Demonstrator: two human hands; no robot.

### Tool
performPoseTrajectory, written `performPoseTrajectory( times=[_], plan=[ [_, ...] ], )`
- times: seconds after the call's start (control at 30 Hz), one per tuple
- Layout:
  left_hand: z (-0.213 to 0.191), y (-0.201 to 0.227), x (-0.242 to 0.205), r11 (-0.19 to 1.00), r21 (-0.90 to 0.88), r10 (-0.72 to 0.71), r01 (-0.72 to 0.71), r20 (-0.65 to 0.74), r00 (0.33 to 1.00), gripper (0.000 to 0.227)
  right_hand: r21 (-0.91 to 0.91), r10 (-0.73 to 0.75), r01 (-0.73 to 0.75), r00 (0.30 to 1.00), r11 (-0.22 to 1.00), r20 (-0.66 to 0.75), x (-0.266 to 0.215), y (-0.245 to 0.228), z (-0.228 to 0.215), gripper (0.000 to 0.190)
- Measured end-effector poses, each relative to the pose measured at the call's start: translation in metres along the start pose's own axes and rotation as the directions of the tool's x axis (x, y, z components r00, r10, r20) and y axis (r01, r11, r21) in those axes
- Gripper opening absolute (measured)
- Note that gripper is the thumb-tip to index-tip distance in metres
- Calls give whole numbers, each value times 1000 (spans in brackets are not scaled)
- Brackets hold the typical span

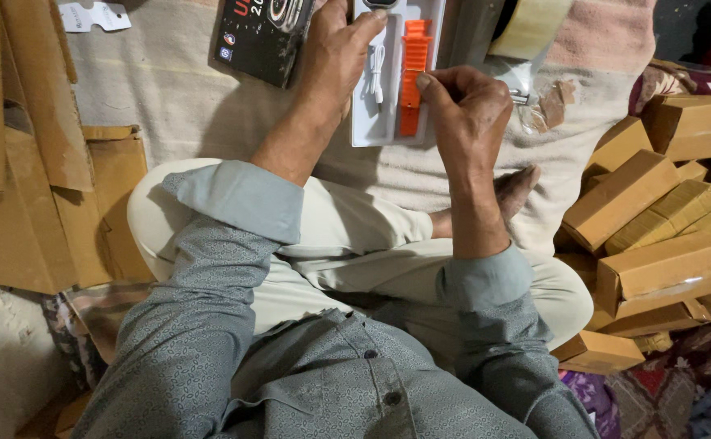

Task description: The person unpacks a smartwatch from its retail box, inspects the watch and its accessories, then repacks them into the box and places the box into a shipping carton. The person seals the carton with packing tape.

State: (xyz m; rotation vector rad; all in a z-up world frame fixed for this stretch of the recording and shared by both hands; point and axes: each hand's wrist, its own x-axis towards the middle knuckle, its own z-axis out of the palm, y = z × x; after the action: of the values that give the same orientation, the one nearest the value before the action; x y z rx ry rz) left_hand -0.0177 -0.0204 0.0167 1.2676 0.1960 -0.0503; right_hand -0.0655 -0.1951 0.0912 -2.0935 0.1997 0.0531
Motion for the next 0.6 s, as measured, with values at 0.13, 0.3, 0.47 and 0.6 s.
performPoseTrajectory(
  times=[0.13, 0.3, 0.47, 0.6],
  plan=[
    [-2, 5, -2, 997, 62, -35, 35, -10, 999, 29, -58, -15, 16, 1000, 998, 14, -2, -3, 0, 16],
    [-1, 8, -2, 1000, 22, 9, -10, 17, 1000, 29, -140, 10, 1, 997, 990, 80, 0, -1, 0, 15],
    [-3, 3, 1, 999, 4, -47, 47, 23, 999, 29, -224, -6, 14, 999, 974, 38, 2, 2, 2, 22],
    [-5, -2, 3, 999, -44, -13, 16, 65, 998, 31, -244, -77, 74, 997, 967, -4, 0, 4, 3, 31]
  ],
)
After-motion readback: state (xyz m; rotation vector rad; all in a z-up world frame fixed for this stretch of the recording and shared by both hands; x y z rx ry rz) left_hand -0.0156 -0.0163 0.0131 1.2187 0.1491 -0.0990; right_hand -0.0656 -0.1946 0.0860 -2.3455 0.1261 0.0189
